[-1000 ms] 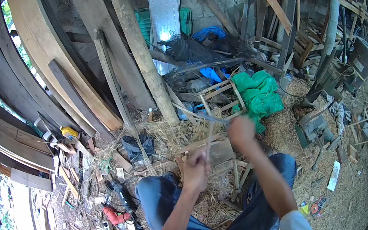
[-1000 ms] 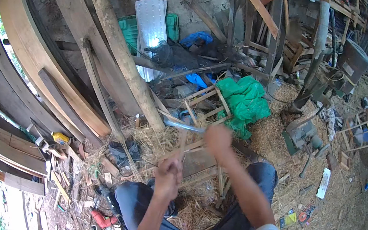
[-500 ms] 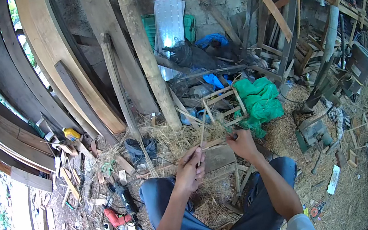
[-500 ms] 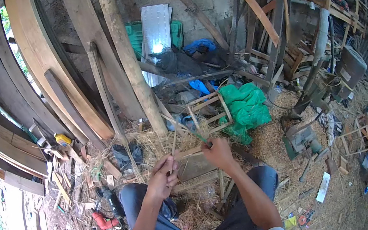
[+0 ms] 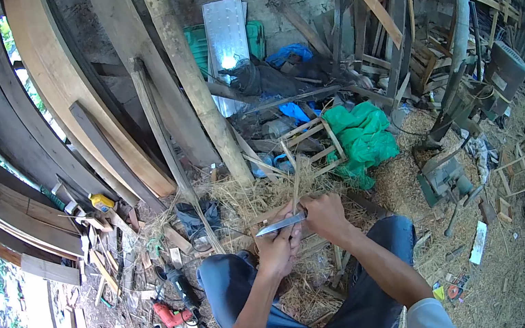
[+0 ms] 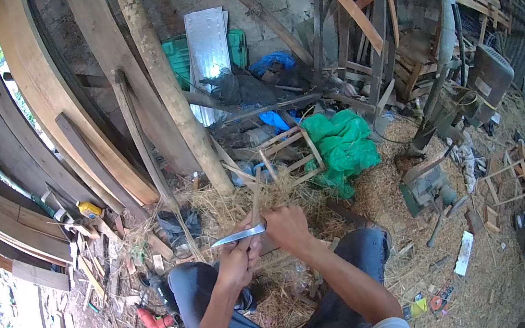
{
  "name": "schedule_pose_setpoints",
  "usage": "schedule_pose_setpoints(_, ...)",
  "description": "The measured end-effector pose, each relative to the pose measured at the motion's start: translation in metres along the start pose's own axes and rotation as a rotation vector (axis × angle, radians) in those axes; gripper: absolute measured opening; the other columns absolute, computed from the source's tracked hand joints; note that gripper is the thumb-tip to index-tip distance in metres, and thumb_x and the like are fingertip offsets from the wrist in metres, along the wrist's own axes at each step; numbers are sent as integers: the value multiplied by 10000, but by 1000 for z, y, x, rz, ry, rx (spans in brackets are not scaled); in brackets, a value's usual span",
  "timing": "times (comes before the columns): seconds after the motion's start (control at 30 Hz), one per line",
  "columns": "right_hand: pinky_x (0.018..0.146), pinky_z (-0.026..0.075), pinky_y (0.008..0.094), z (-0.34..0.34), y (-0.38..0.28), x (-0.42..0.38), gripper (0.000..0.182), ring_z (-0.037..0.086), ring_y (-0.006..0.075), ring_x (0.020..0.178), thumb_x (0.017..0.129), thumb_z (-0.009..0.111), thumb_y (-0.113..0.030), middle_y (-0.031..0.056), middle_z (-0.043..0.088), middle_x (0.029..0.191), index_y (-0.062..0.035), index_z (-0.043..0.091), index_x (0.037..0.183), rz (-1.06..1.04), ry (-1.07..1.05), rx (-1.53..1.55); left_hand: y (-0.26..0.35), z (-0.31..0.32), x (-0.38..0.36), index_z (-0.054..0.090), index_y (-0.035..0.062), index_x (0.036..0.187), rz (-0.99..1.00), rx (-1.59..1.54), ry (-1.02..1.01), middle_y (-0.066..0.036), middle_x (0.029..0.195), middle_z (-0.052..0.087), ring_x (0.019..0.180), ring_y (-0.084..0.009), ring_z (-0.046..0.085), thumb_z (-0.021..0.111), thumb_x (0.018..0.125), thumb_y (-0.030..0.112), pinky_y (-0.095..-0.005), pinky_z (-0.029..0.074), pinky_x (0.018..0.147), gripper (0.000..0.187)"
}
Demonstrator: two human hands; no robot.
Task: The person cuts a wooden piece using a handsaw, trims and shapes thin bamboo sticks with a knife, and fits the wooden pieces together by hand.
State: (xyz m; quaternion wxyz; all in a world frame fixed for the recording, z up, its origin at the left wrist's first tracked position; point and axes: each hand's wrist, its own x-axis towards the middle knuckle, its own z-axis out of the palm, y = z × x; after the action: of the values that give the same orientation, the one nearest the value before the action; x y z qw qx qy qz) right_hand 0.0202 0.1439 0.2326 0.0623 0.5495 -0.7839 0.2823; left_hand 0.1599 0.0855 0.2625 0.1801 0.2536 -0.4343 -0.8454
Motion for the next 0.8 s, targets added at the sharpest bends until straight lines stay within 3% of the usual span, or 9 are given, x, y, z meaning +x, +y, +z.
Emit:
schedule_pose_setpoints(0.1, 524, 507, 409, 5, 5, 3, 83, 650, 308, 594, 729, 584, -131, 130, 649, 664, -71, 642, 721, 14, 27, -30, -4, -4, 2, 454, 168, 1355, 35, 25, 12, 36, 695, 440, 491, -51, 345, 486, 967, 184, -176, 251, 401, 390)
schedule_pose_setpoints(0.17, 512, 514, 388, 6, 17, 12, 115, 658, 314, 606, 754, 572, -120, 143, 644, 646, -46, 637, 695, 156, -55, -188, -7, -3, -5, 471, 164, 1342, -20, 47, 91, 38, 673, 432, 489, -50, 340, 495, 963, 202, -180, 248, 399, 382)
schedule_pose_setpoints(0.2, 529, 522, 392, 6, 46, 25, 120, 658, 321, 611, 757, 578, -116, 158, 642, 645, -39, 641, 689, 335, 31, -219, -8, -1, -11, 487, 161, 1328, -71, 67, 170, 40, 651, 424, 487, -49, 334, 505, 959, 220, -184, 245, 397, 375)
schedule_pose_setpoints(0.23, 547, 530, 396, 1, 80, 36, 126, 659, 327, 616, 760, 584, -111, 174, 640, 645, -32, 646, 684, 517, 119, -242, -16, -2, -27, 508, 165, 1307, -19, 162, 26, 45, 618, 408, 481, -47, 320, 516, 952, 242, -192, 237, 395, 363)
schedule_pose_setpoints(0.3, 632, 532, 459, -5, 98, 37, 164, 650, 370, 690, 741, 644, -176, 226, 647, 736, -15, 675, 735, 599, 134, -73, -13, -15, -32, 509, 172, 1305, -11, 80, 55, 41, 628, 414, 481, -47, 321, 515, 953, 244, -192, 235, 395, 359)
schedule_pose_setpoints(0.37, 646, 531, 463, 0, 80, 29, 188, 646, 382, 706, 742, 653, -194, 231, 646, 745, -7, 674, 743, 553, 99, -22, -6, -21, -23, 484, 198, 1324, 31, -26, 148, 32, 674, 426, 491, -47, 314, 504, 959, 258, -189, 236, 403, 371)
schedule_pose_setpoints(0.57, 669, 528, 455, 16, 59, 17, 234, 638, 386, 705, 752, 664, -247, 205, 649, 743, -16, 680, 781, 469, -76, 155, 11, -27, -7, 447, 204, 1349, 13, -70, 126, 27, 715, 421, 511, -47, 301, 472, 973, 273, -184, 243, 416, 383)
schedule_pose_setpoints(0.63, 614, 518, 447, 14, 40, 13, 158, 623, 376, 622, 703, 628, -161, 207, 601, 609, -10, 641, 656, 332, 109, 127, 9, -26, -6, 455, 200, 1342, 2, -57, 122, 29, 712, 420, 510, -47, 302, 470, 974, 273, -183, 242, 415, 376)
schedule_pose_setpoints(0.8, 579, 514, 424, 11, 5, 1, 85, 631, 332, 586, 677, 619, -136, 168, 608, 598, -65, 665, 670, 15, -41, 45, -8, -30, 4, 463, 207, 1345, 31, 58, 62, 35, 713, 424, 493, -45, 315, 476, 973, 259, -184, 250, 410, 376)
